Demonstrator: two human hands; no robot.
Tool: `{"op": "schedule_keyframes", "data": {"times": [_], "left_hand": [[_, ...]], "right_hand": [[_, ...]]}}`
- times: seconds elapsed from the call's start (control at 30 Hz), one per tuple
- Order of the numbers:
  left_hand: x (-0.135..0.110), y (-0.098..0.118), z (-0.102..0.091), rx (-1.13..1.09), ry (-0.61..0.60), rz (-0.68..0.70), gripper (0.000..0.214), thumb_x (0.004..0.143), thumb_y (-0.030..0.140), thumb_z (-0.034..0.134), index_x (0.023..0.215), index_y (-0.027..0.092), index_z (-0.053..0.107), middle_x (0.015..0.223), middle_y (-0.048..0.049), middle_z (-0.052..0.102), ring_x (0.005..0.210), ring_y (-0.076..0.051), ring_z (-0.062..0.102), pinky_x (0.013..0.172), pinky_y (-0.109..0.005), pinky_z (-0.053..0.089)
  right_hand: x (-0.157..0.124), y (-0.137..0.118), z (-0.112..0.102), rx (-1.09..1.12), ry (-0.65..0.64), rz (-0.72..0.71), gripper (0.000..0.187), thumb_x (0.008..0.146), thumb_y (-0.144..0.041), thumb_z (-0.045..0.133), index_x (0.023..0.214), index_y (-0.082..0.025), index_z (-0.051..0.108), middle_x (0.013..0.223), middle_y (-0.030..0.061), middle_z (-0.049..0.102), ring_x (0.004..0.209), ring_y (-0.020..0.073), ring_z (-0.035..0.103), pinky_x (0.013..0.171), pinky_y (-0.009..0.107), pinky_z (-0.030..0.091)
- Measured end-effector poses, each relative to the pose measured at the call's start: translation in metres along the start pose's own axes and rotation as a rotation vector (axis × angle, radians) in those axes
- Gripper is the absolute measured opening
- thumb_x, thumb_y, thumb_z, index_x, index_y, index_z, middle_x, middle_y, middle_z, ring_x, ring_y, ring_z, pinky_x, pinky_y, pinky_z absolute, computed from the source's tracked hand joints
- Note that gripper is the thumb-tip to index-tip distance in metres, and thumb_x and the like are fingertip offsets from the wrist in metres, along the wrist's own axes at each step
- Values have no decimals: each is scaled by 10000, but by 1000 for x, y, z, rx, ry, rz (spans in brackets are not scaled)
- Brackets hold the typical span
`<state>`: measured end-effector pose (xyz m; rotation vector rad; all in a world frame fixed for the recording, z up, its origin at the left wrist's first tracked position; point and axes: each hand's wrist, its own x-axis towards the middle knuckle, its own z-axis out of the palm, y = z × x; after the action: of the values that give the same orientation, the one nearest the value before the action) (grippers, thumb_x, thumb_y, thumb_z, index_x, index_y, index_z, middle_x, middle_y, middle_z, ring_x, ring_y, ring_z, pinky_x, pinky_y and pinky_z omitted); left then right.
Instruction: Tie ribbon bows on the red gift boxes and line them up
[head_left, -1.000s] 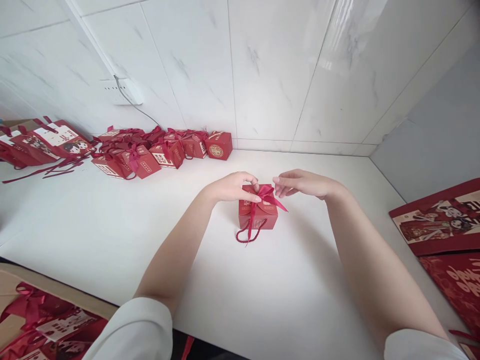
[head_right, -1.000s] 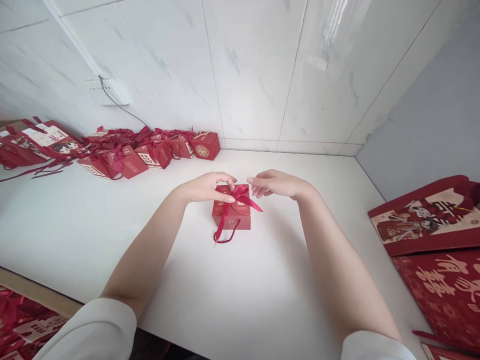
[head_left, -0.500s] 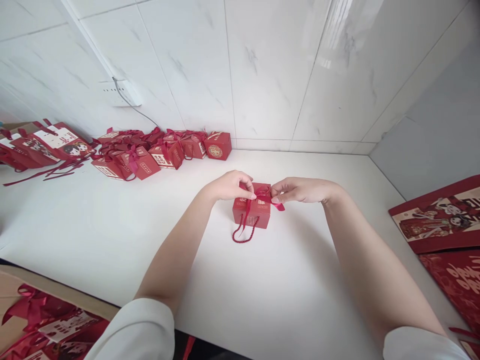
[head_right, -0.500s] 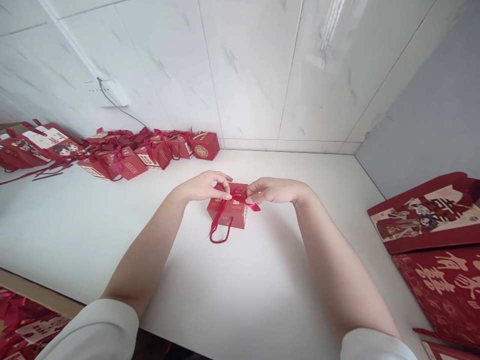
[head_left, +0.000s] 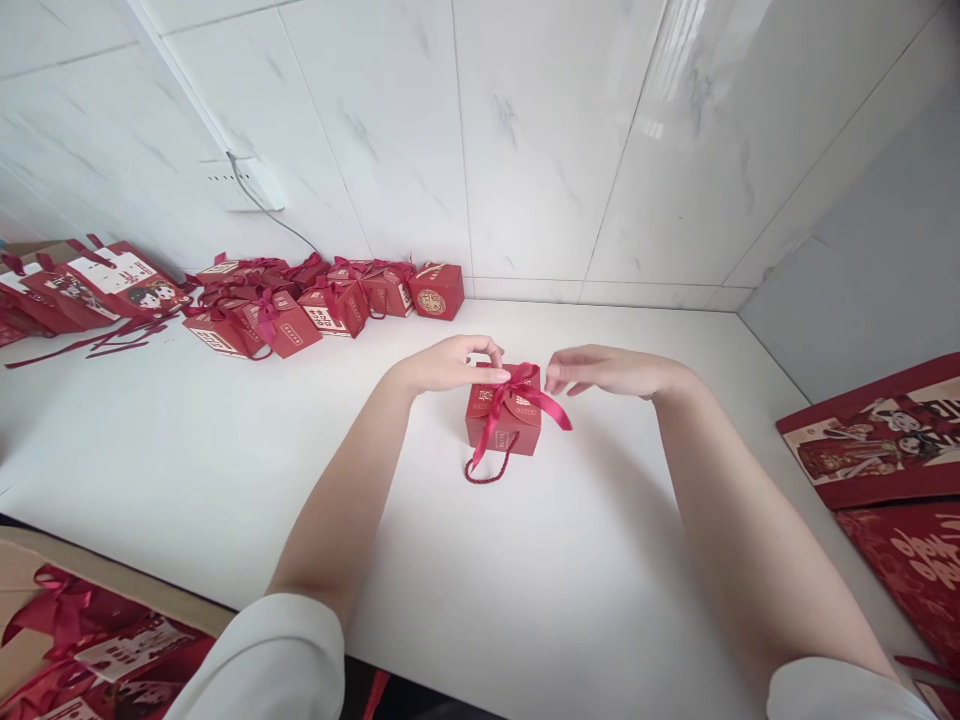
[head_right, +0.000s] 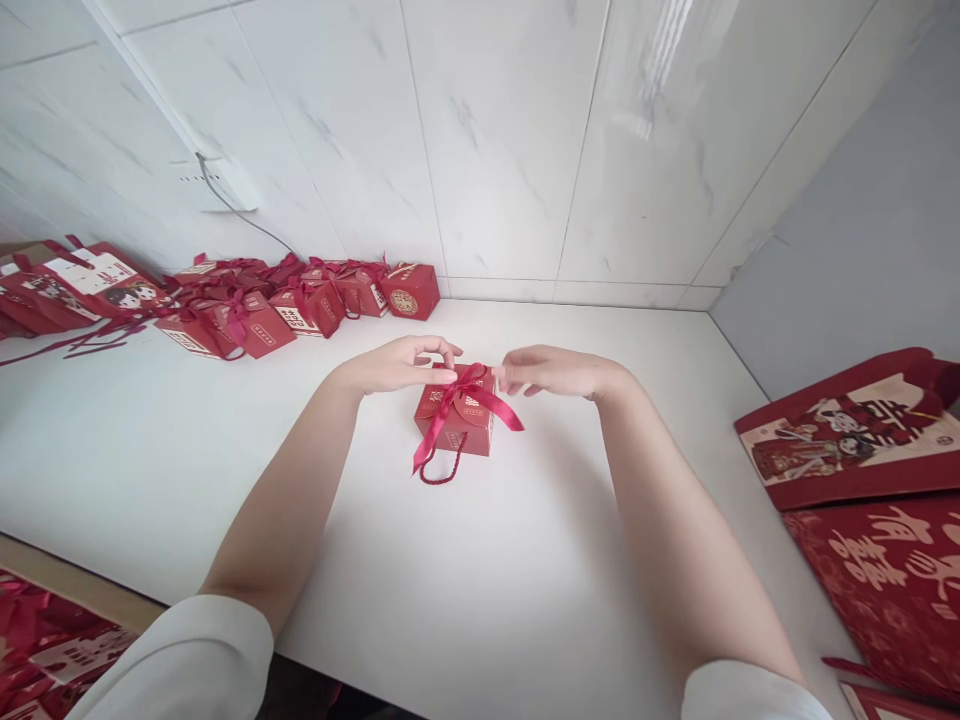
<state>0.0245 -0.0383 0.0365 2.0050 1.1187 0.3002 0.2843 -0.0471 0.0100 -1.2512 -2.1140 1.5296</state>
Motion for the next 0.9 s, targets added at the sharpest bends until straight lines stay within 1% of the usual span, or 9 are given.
{"op": "schedule_keyframes", "data": {"times": [0.1,0.17,0.3,0.37,0.47,0.57,0.67,0.77,0.9], "left_hand": [[-5,0,-9,-18,2,-29,314,757,512,608,893,229,616,1331,-37,538,1180,-223,518,1035,-388,375],[-7,0,-13,-1,-15,-23,304,761,503,605,895,232,622,1347,-39,523,1209,-227,499,1060,-398,351],[-8,-1,-15,63,-65,62,283,738,437,641,943,241,634,1294,-31,549,1278,-220,436,1094,-392,300],[-8,-2,-16,112,-84,73,273,724,438,655,906,234,643,1282,-27,553,1275,-229,434,1078,-384,314],[-9,-4,-18,172,-99,33,286,718,475,653,862,228,660,1281,-34,552,1218,-246,478,1027,-361,361],[-9,-7,-20,169,-100,27,280,746,483,627,882,242,672,1311,-33,532,1201,-240,490,1007,-340,373],[-8,-9,-20,125,-117,29,275,767,492,611,842,234,669,1326,-26,520,1195,-229,492,1010,-332,372],[-7,-11,-18,57,-145,22,321,778,521,590,808,206,643,1261,-38,558,1127,-215,529,986,-327,395],[-4,-15,-16,-38,-200,24,372,794,541,565,750,173,592,1227,-55,556,1081,-205,541,972,-329,404]], "right_hand": [[10,1,7,101,282,-19,454,822,-657,481,977,-263,644,1257,36,574,1101,263,549,958,403,401],[17,0,13,137,331,-51,455,837,-654,456,994,-271,643,1316,21,538,1166,266,513,997,414,379],[23,-5,21,209,224,-139,391,832,-607,514,937,-256,651,1188,28,623,1143,244,527,1016,413,363],[21,-8,22,216,176,-165,378,809,-593,565,905,-237,649,1151,41,642,1129,252,535,1028,424,342],[19,-11,23,203,145,-159,395,811,-606,560,863,-223,644,1219,53,614,1175,264,507,1048,419,310],[21,-12,27,187,158,-116,395,825,-610,538,873,-234,647,1346,42,531,1241,264,459,1069,417,276],[23,-14,30,207,117,-152,353,799,-570,603,805,-217,626,1390,37,485,1240,254,468,1051,401,309],[23,-17,30,250,32,-244,349,797,-545,616,732,-204,577,1272,42,571,1136,228,545,986,376,382],[21,-15,27,207,-7,-241,380,805,-575,584,730,-203,599,1105,57,635,1058,231,561,937,385,411]]}}
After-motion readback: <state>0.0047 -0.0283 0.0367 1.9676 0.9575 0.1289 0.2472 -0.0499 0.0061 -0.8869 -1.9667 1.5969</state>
